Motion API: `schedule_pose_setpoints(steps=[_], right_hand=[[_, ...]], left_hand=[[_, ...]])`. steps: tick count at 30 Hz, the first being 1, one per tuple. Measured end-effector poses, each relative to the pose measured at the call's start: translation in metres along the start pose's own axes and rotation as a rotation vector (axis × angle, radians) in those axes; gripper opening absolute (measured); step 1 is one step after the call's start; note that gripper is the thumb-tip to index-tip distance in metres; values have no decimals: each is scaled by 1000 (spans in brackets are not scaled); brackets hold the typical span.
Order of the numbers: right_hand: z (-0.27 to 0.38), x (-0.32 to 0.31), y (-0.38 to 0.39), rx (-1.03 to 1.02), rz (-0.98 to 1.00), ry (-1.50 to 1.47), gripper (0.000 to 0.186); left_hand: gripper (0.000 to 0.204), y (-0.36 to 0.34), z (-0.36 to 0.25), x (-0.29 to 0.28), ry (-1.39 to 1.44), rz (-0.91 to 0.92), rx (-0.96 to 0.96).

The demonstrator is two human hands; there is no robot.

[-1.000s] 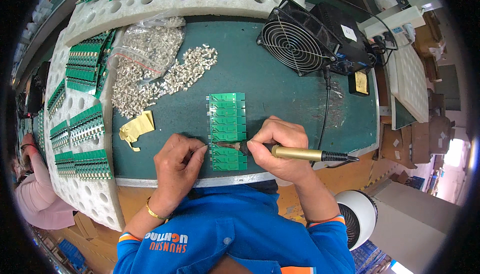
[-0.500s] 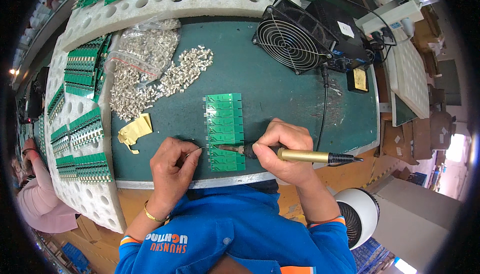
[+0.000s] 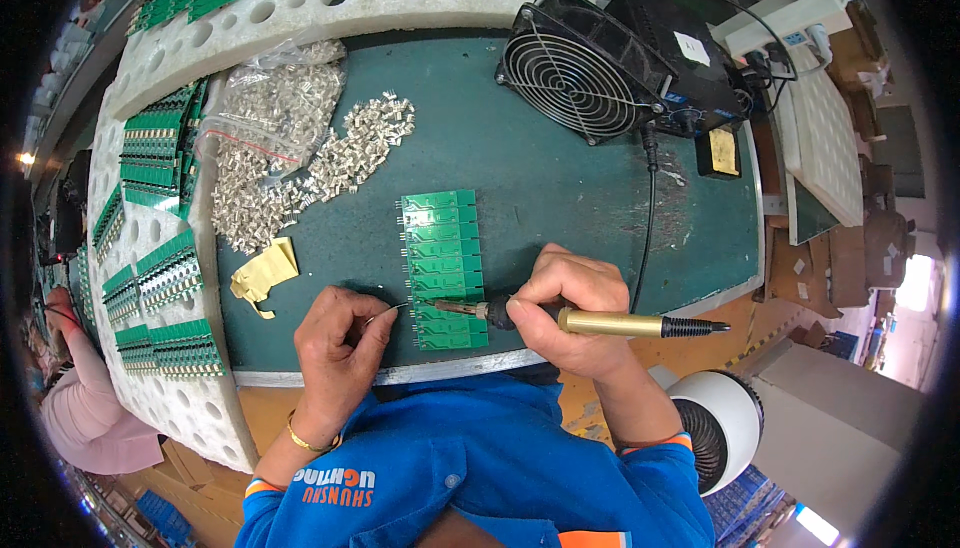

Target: The person solders electronic components onto circuit board strips using a soldering iron and solder wire, places a completed circuit board onto a rack, and solders components onto another circuit board.

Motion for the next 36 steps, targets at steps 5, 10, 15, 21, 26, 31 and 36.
schedule_pose_setpoints(steps=[5, 10, 15, 21, 26, 31, 36], right_hand=[[-2, 0, -1, 6, -6, -20, 13], [0, 3, -1, -19, 34, -35, 13], [10, 8, -6, -92, 117, -26, 17], [15, 14, -7, -139, 165, -3, 19], [16, 16, -6, -141, 178, 7, 20], [14, 17, -6, -141, 194, 12, 20], [15, 18, -7, -146, 209, 13, 21]], left_hand=[[9, -2, -2, 0, 2, -17, -8], [9, -4, -5, 2, -25, 13, -7], [8, -4, -3, 3, -39, 20, 24], [8, -3, -1, 4, -15, 20, 22], [8, -4, -3, 4, -39, 17, 36], [8, -4, -3, 5, -44, 13, 36], [9, -5, -3, 4, -44, 18, 40]])
Point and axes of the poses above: each hand's wrist, its own y-axis away from the middle knuckle, its own x-axis out of the palm, z = x × y, the point moved 7 cm from there along -y, towards the middle knuckle, and after that the axes turned 15 degrees about -x, right-handed, at the moved point
